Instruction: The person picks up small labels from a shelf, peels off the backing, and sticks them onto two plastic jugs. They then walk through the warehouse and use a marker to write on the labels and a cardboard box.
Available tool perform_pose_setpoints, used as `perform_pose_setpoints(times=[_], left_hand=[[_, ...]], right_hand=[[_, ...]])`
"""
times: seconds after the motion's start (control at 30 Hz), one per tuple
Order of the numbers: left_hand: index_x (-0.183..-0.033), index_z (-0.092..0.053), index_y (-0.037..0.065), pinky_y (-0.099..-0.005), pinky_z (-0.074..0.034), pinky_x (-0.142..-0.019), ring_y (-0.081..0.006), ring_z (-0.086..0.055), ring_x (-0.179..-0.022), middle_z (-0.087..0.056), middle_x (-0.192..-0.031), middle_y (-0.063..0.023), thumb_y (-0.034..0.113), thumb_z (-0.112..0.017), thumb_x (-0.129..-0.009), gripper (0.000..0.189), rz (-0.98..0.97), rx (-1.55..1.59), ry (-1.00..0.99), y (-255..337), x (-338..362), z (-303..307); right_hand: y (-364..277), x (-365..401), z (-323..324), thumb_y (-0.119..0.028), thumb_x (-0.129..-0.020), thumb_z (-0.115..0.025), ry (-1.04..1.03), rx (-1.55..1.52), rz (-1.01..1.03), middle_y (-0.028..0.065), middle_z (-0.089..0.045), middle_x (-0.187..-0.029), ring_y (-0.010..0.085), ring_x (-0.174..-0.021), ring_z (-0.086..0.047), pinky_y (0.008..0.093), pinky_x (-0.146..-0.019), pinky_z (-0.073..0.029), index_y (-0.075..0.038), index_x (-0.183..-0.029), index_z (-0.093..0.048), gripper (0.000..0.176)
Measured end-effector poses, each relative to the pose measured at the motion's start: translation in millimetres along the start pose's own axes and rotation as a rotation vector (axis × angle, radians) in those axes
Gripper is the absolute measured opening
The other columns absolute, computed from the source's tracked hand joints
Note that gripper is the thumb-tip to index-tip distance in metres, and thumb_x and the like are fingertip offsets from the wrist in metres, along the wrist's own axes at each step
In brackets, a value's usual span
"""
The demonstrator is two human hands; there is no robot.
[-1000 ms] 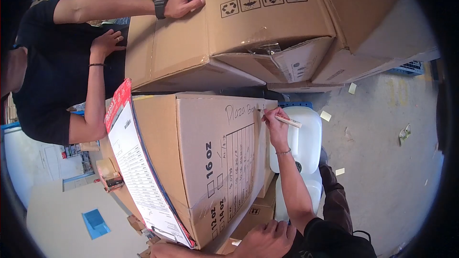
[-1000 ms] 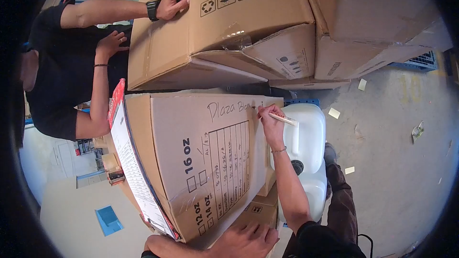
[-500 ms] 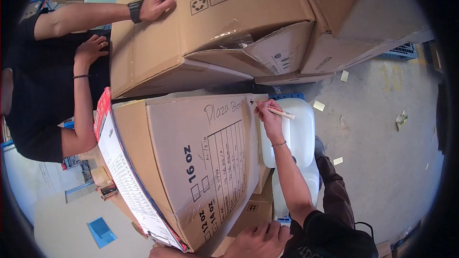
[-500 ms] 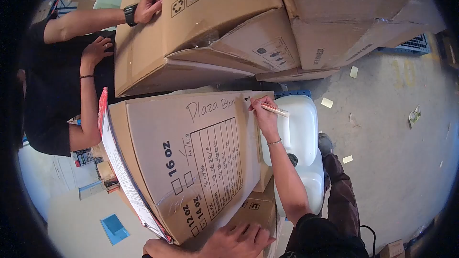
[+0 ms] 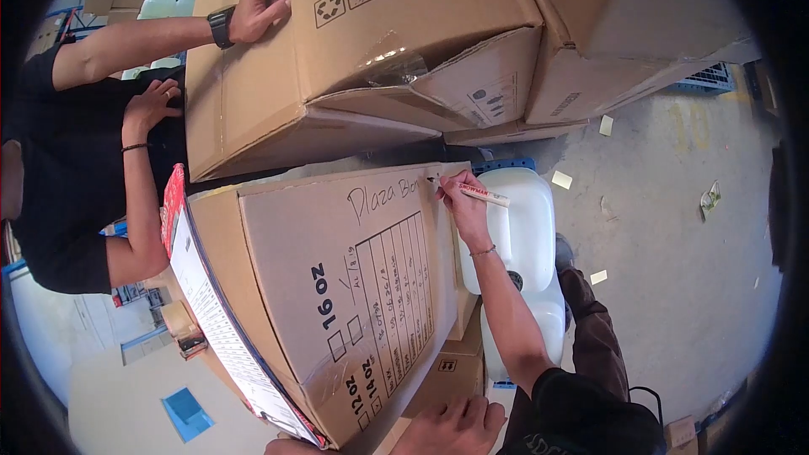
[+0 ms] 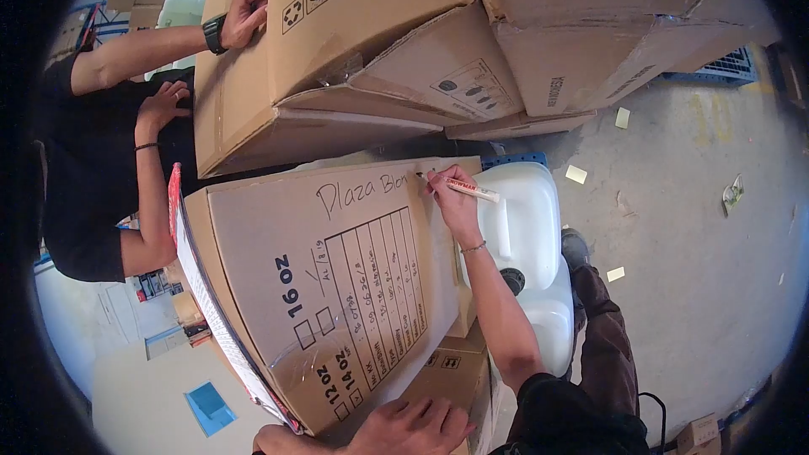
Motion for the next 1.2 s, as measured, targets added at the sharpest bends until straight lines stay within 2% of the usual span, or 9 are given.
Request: perform_pose_setpoints(times=[0.23, 0.3, 0.4, 0.83, 0.93, 1.0, 1.03, 1.13, 1.2], left_hand=[[-0.089, -0.061, 0.002, -0.0290, -0.046, -0.059, -0.0192, -0.056, -0.075, -0.057, -0.078, -0.0079, 0.023, -0.055, -0.080, 0.024, -0.018, 0.003, 0.018, 0.3, -0.2, 2.2], [-0.089, -0.061, 0.002, -0.0289, -0.046, -0.059, -0.0193, -0.056, -0.075, -0.057, -0.078, -0.0078, 0.022, -0.055, -0.079, 0.023, -0.009, 0.005, 0.017, 0.4, 0.1, 1.4], [-0.088, -0.061, 0.002, -0.0288, -0.046, -0.059, -0.0193, -0.056, -0.074, -0.057, -0.078, -0.0074, 0.021, -0.055, -0.078, 0.022, -0.005, 0.006, -0.010, 0.3, -0.3, 1.2], [-0.085, -0.058, 0.004, -0.0286, -0.045, -0.062, -0.0183, -0.054, -0.073, -0.055, -0.078, -0.0058, 0.019, -0.055, -0.077, 0.017, -0.003, 0.012, -0.015, 0.6, 1.1, -1.2], [-0.083, -0.057, 0.004, -0.0306, -0.045, -0.063, -0.0189, -0.055, -0.075, -0.056, -0.079, -0.0068, 0.019, -0.055, -0.076, 0.017, -0.003, 0.004, -0.006, 0.1, 1.9, -0.9], [-0.083, -0.057, 0.004, -0.0315, -0.045, -0.064, -0.0193, -0.055, -0.075, -0.057, -0.080, -0.0078, 0.018, -0.054, -0.075, 0.016, 0.010, 0.012, -0.011, -1.0, 2.7, -2.8], [-0.082, -0.057, 0.004, -0.0323, -0.046, -0.065, -0.0197, -0.056, -0.076, -0.057, -0.081, -0.0088, 0.017, -0.054, -0.075, 0.016, 0.018, 0.020, -0.017, -1.9, 3.0, -4.0], [-0.080, -0.058, 0.004, -0.0313, -0.046, -0.066, -0.0195, -0.057, -0.078, -0.059, -0.079, -0.0104, 0.017, -0.054, -0.073, 0.015, 0.003, -0.013, 0.068, -2.4, 1.7, 3.8], [-0.078, -0.059, 0.004, -0.0309, -0.047, -0.063, -0.0197, -0.058, -0.074, -0.059, -0.075, -0.0098, 0.017, -0.054, -0.072, 0.015, -0.003, -0.055, 0.141, -1.2, 1.3, 8.2]], right_hand=[[7.8, -0.1, -4.4, -0.017, -0.085, -0.062, -0.015, -0.041, 0.010, 0.0037, -0.058, -0.064, 0.0030, -0.051, -0.040, 0.0182, -0.046, -0.030, -0.008, -0.072, -0.048, 0.021], [9.3, 1.6, 2.9, -0.015, -0.082, -0.064, -0.025, 0.059, 0.022, 0.0033, -0.061, -0.066, 0.0053, -0.056, -0.051, 0.0190, -0.049, -0.036, -0.006, -0.073, -0.050, 0.019], [-1.4, 0.4, 0.2, -0.015, -0.082, -0.064, 0.034, 0.061, -0.034, 0.0037, -0.061, -0.066, 0.0066, -0.058, -0.054, 0.0198, -0.051, -0.037, -0.005, -0.072, -0.051, 0.019], [9.2, 6.3, 14.6, -0.016, -0.082, -0.065, 0.018, 0.131, 0.033, 0.0023, -0.060, -0.065, 0.0042, -0.054, -0.047, 0.0200, -0.052, -0.038, -0.006, -0.070, -0.050, 0.021], [-6.8, 28.6, 21.5, -0.016, -0.083, -0.064, 0.099, 0.143, 0.048, 0.0019, -0.059, -0.065, 0.0033, -0.053, -0.044, 0.0189, -0.050, -0.037, -0.007, -0.072, -0.049, 0.021], [-11.7, 42.1, 14.4, -0.011, -0.084, -0.058, 0.048, 0.048, 0.003, 0.0046, -0.058, -0.066, 0.0030, -0.051, -0.041, 0.0170, -0.044, -0.030, -0.006, -0.075, -0.049, 0.014], [-15.1, 47.7, 10.9, -0.016, -0.084, -0.063, -0.004, 0.050, -0.044, 0.0016, -0.058, -0.066, 0.0028, -0.054, -0.045, 0.0167, -0.048, -0.035, -0.007, -0.079, -0.048, 0.018], [-29.0, 57.8, 2.9, -0.015, -0.084, -0.063, -0.004, -0.005, -0.013, 0.0009, -0.057, -0.067, 0.0030, -0.055, -0.046, 0.0173, -0.048, -0.035, -0.007, -0.079, -0.049, 0.017], [-35.5, 62.7, 6.2, -0.015, -0.084, -0.061, 0.029, 0.082, 0.018, -0.0010, -0.053, -0.064, 0.0046, -0.054, -0.044, 0.0190, -0.046, -0.033, -0.009, -0.078, -0.050, 0.014]])
Point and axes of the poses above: each hand's wrist, its own x-axis away from the middle knuckle, its own z-axis out of the back of the hand, y = z × x, the point moved 8 cm from there along -x, towards the middle knuckle
